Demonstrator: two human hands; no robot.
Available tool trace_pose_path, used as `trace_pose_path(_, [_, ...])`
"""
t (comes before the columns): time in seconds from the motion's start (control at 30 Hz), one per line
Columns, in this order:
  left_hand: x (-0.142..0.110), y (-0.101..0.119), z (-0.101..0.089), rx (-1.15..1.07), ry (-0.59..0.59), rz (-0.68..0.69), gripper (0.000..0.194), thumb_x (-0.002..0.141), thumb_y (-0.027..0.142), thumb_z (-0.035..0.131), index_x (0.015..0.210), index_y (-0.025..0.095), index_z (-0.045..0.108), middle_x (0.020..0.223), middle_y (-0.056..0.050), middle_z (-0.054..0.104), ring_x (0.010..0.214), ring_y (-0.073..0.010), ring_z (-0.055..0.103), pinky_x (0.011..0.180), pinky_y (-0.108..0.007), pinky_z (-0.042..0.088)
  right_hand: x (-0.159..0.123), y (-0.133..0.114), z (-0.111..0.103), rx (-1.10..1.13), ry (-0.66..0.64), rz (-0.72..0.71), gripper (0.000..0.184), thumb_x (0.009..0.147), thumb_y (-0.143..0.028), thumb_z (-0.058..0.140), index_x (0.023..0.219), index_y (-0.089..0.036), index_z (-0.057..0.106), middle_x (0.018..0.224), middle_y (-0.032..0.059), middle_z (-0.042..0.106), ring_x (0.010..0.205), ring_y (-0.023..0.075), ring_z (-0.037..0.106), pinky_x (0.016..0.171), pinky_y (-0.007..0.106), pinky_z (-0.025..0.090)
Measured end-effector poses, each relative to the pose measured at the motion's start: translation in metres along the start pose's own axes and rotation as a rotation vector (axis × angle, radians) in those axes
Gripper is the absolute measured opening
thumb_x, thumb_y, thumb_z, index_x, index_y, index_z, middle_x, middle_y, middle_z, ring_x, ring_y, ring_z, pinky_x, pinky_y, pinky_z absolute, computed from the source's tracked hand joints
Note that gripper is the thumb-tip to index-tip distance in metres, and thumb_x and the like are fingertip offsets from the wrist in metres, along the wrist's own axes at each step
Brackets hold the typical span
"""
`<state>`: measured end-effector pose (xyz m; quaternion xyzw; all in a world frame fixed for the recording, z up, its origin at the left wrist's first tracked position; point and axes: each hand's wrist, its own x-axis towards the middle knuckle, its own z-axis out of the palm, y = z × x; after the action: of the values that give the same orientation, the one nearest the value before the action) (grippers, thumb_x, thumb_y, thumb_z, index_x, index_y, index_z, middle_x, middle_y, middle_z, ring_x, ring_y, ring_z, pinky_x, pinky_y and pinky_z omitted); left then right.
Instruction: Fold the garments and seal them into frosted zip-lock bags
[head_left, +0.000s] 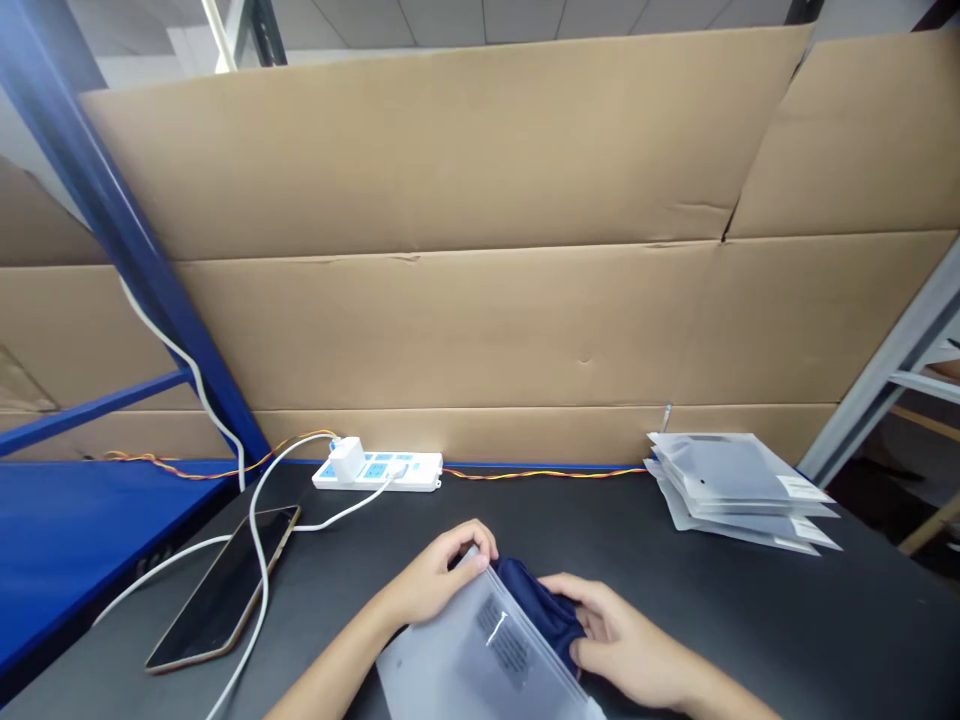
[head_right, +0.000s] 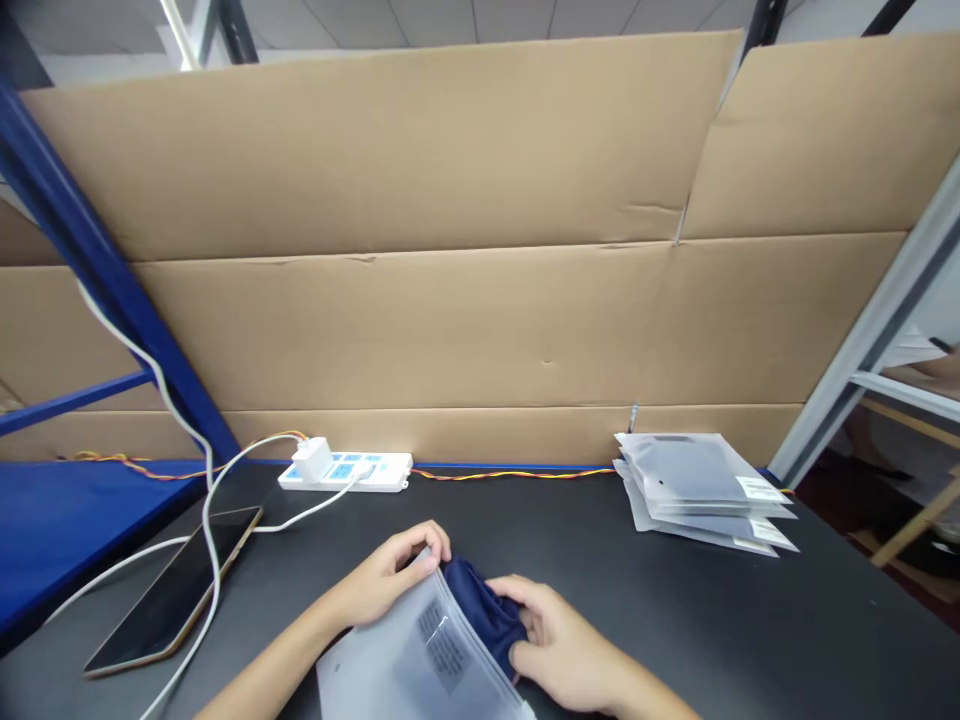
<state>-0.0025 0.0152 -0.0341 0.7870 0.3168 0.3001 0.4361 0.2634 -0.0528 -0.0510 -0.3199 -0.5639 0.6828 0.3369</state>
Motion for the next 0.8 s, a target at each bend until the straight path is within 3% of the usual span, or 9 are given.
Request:
trace_pose_path(0.1, [0.000, -0.003, 0.006, -0.007, 0.084, -0.017, 0.024, 0.102, 0.040, 0.046, 0.094, 0.020, 0.055, 0.094, -0.003, 0.057, 0.088, -0.0184, 0.054, 0.083, -0.029, 0.043, 0.000, -0.004, 0.000, 0.016, -0.051, 0.010, 0.077, 0.072, -0.022, 0.078, 0.141, -0.024, 0.044, 0.131, 0.0094, 0.060, 0.126, 0.0263, 0.055, 0.103, 0.038, 0.043])
trace_pose_path(0.2, [0.002, -0.003, 0.012, 0.014, 0.158, -0.010, 0.024, 0.102, 0.041, 0.046, 0.092, 0.020, 0.054, 0.095, -0.004, 0.058, 0.090, -0.0192, 0.055, 0.085, -0.030, 0.044, 0.002, 0.001, 0.010, -0.131, 0.034, 0.070, 0.094, 0.063, -0.014, 0.081, 0.145, -0.024, 0.036, 0.121, 0.0091, 0.063, 0.105, 0.0263, 0.064, 0.083, 0.034, 0.052])
trace_pose_path(0.3, [0.003, 0.000, 0.009, 0.013, 0.145, 0.003, 0.023, 0.102, 0.040, 0.047, 0.092, 0.021, 0.055, 0.104, -0.006, 0.061, 0.098, -0.0209, 0.057, 0.092, -0.033, 0.044, 0.004, 0.008, 0.017, -0.294, 0.156, 0.057, 0.078, 0.065, -0.011, 0.069, 0.139, -0.023, 0.044, 0.114, 0.0078, 0.063, 0.089, 0.0237, 0.065, 0.069, 0.030, 0.051])
trace_pose_path(0.43, [0.000, 0.006, -0.002, 0.001, 0.010, 0.040, 0.020, 0.094, 0.040, 0.061, 0.100, 0.021, 0.063, 0.122, -0.010, 0.062, 0.113, -0.0251, 0.056, 0.102, -0.038, 0.041, 0.002, 0.007, 0.005, -0.386, 0.130, -0.057, 0.066, 0.066, -0.007, 0.060, 0.129, -0.025, 0.055, 0.122, 0.0060, 0.061, 0.108, 0.0251, 0.061, 0.089, 0.034, 0.049])
trace_pose_path(0.53, [-0.001, 0.008, -0.006, 0.023, -0.059, 0.033, 0.025, 0.087, 0.040, 0.072, 0.103, 0.022, 0.069, 0.128, -0.010, 0.062, 0.119, -0.0279, 0.056, 0.105, -0.041, 0.039, -0.001, -0.001, -0.009, -0.457, 0.092, -0.110, 0.063, 0.067, -0.007, 0.058, 0.128, -0.025, 0.058, 0.124, 0.0058, 0.059, 0.111, 0.0250, 0.058, 0.094, 0.035, 0.046])
trace_pose_path(0.67, [-0.001, 0.008, 0.000, 0.010, -0.059, 0.029, 0.016, 0.088, 0.036, 0.071, 0.092, 0.021, 0.072, 0.123, -0.010, 0.067, 0.114, -0.0270, 0.059, 0.102, -0.040, 0.042, -0.004, -0.012, -0.017, -0.502, 0.022, -0.090, 0.061, 0.069, -0.009, 0.058, 0.128, -0.024, 0.060, 0.119, 0.0056, 0.061, 0.104, 0.0243, 0.059, 0.088, 0.034, 0.048])
trace_pose_path(0.8, [-0.002, 0.009, 0.005, 0.059, -0.056, -0.004, 0.014, 0.088, 0.034, 0.070, 0.086, 0.021, 0.070, 0.100, -0.006, 0.071, 0.099, -0.0226, 0.062, 0.094, -0.034, 0.043, -0.004, -0.015, -0.016, -0.524, -0.005, -0.090, 0.061, 0.069, -0.009, 0.058, 0.127, -0.025, 0.060, 0.116, 0.0053, 0.060, 0.100, 0.0228, 0.059, 0.080, 0.030, 0.047])
